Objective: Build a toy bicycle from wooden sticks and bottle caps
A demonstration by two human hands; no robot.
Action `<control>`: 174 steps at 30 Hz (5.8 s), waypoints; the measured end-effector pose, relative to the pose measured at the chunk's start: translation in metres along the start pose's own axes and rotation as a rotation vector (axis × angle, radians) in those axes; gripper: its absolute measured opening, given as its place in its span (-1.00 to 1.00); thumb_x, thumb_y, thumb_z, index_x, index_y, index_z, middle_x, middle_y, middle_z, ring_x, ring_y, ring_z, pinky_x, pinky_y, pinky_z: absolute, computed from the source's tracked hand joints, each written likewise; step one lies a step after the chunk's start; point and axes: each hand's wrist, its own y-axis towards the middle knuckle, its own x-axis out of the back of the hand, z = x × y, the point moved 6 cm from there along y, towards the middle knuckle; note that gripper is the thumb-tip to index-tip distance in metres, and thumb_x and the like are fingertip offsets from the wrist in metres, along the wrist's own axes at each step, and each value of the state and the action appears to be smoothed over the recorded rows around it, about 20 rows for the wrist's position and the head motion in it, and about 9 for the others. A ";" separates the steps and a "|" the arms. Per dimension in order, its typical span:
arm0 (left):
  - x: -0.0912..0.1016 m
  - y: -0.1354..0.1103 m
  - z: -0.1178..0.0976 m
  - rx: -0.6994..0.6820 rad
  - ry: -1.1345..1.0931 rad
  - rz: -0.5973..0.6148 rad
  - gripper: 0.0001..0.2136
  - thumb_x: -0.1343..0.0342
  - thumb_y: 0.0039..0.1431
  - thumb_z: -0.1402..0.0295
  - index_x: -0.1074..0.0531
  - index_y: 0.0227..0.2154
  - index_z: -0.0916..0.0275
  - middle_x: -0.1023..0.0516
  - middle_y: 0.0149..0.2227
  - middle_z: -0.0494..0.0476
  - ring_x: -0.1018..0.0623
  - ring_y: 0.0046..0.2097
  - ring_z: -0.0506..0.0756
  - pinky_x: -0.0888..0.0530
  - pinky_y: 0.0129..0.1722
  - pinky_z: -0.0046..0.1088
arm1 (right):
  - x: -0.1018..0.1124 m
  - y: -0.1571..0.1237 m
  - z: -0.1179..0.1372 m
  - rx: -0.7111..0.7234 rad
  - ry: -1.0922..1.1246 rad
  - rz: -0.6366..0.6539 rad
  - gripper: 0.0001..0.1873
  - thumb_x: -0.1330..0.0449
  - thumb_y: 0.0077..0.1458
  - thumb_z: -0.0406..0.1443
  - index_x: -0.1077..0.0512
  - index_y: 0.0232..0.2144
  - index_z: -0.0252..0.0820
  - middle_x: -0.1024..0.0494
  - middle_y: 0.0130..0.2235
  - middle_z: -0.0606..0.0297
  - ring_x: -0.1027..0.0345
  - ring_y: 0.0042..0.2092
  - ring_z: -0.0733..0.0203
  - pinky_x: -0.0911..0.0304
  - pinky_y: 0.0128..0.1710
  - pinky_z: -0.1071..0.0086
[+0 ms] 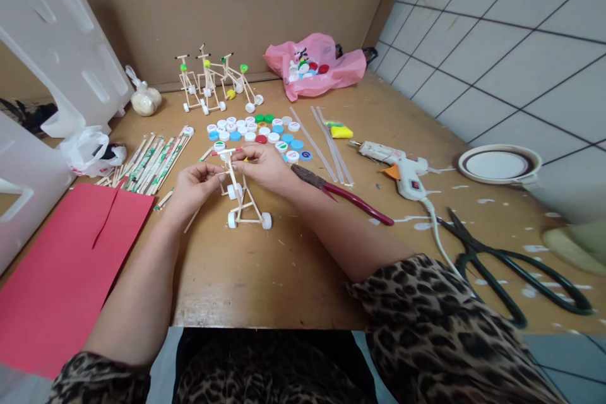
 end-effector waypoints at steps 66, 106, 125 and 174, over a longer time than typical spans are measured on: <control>0.001 0.000 0.001 -0.018 0.005 -0.012 -0.74 -0.44 -0.34 0.26 -0.52 -0.58 0.26 -0.51 -0.61 0.00 -0.40 -0.57 -0.06 -0.35 -0.53 -0.54 | -0.002 0.002 -0.004 -0.003 0.031 0.015 -0.93 -0.22 -0.09 -0.34 -0.50 -0.55 -0.19 -0.55 -0.41 0.34 -0.39 -0.30 0.26 -0.28 -0.17 0.31; -0.001 -0.003 0.002 0.043 -0.035 -0.027 -0.70 -0.46 -0.38 0.25 -0.52 -0.57 0.28 -0.53 -0.60 0.01 -0.44 -0.56 -0.05 -0.37 -0.51 -0.54 | -0.001 0.003 -0.005 0.010 0.029 0.010 -0.94 -0.24 -0.09 -0.34 -0.50 -0.56 -0.17 -0.57 -0.42 0.34 -0.41 -0.31 0.26 -0.32 -0.18 0.33; 0.001 0.001 0.001 -0.015 -0.022 -0.017 -0.75 -0.44 -0.37 0.30 -0.53 -0.59 0.28 -0.49 -0.64 -0.01 -0.38 -0.60 -0.06 -0.34 -0.56 -0.54 | -0.002 0.003 -0.003 -0.024 0.007 -0.007 -0.94 -0.23 -0.11 -0.40 -0.51 -0.56 -0.20 -0.58 -0.41 0.34 -0.43 -0.30 0.26 -0.33 -0.15 0.33; 0.001 0.001 0.003 0.018 -0.019 -0.018 -0.72 -0.45 -0.36 0.25 -0.51 -0.59 0.27 -0.52 -0.62 0.01 -0.44 -0.59 -0.05 -0.38 -0.56 -0.54 | 0.021 0.004 -0.009 -0.151 0.184 -0.002 -0.86 -0.35 -0.09 -0.29 -0.61 -0.39 -0.18 -0.67 -0.26 0.25 -0.49 -0.19 0.22 -0.36 -0.04 0.27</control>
